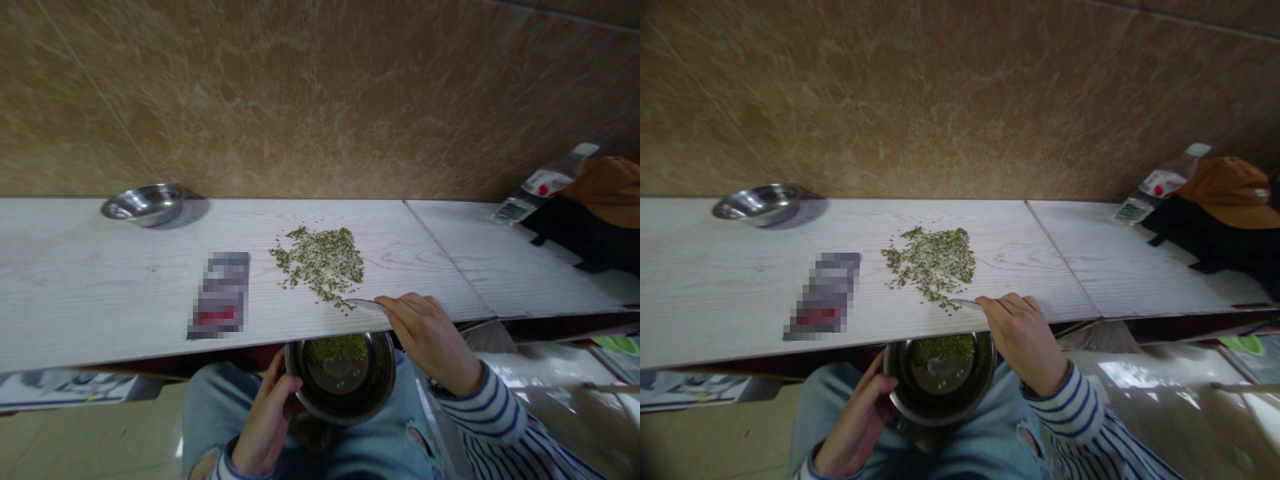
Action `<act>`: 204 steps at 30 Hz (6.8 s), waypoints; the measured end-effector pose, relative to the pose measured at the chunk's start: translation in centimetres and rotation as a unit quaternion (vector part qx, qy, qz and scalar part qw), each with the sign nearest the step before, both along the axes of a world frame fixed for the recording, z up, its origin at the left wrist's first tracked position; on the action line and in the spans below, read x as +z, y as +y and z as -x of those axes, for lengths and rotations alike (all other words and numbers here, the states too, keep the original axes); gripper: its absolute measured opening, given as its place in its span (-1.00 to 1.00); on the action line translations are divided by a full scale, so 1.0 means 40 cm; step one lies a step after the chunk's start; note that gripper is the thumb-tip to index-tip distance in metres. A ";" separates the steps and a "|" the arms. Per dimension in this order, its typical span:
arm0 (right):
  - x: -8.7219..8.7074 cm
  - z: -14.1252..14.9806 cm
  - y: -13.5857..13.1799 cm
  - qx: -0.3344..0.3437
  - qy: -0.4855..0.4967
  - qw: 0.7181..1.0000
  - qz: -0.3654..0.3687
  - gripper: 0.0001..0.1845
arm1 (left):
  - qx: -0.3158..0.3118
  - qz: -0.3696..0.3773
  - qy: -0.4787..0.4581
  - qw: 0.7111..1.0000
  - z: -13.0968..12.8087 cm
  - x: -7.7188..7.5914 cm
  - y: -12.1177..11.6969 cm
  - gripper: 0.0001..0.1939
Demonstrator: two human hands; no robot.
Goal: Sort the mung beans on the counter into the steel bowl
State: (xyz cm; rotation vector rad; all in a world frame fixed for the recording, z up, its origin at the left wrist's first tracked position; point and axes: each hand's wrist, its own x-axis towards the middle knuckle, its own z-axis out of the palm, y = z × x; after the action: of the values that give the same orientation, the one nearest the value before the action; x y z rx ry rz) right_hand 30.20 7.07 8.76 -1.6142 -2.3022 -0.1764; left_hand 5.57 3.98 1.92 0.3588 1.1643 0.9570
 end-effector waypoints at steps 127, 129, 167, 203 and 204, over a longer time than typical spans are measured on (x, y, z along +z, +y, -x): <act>0.008 0.120 -0.011 0.052 0.027 0.998 0.001 -0.74 | 0.015 -0.008 -0.013 1.000 0.054 -0.041 -0.068 -0.44; 0.008 0.089 -0.011 0.030 0.023 0.999 -0.007 -0.74 | 0.027 -0.012 -0.018 0.999 0.047 -0.042 -0.069 -0.46; 0.010 0.002 0.185 -0.041 0.019 0.999 -0.012 -0.69 | 0.015 0.022 0.014 1.000 -0.007 -0.029 -0.022 -0.26; 0.024 -0.032 0.118 -0.187 -0.057 0.980 0.045 -0.63 | 0.048 0.009 0.010 0.999 -0.008 -0.013 -0.043 -0.31; 0.025 -0.036 0.118 -0.195 -0.066 0.977 0.046 -0.63 | 0.044 0.007 0.009 0.999 -0.009 -0.014 -0.044 -0.31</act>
State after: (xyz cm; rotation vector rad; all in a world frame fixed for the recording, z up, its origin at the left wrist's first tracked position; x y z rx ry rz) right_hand 31.63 11.80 9.76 -2.1514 -2.0850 -0.2773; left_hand 5.92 2.23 1.37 0.3064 1.2106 1.0236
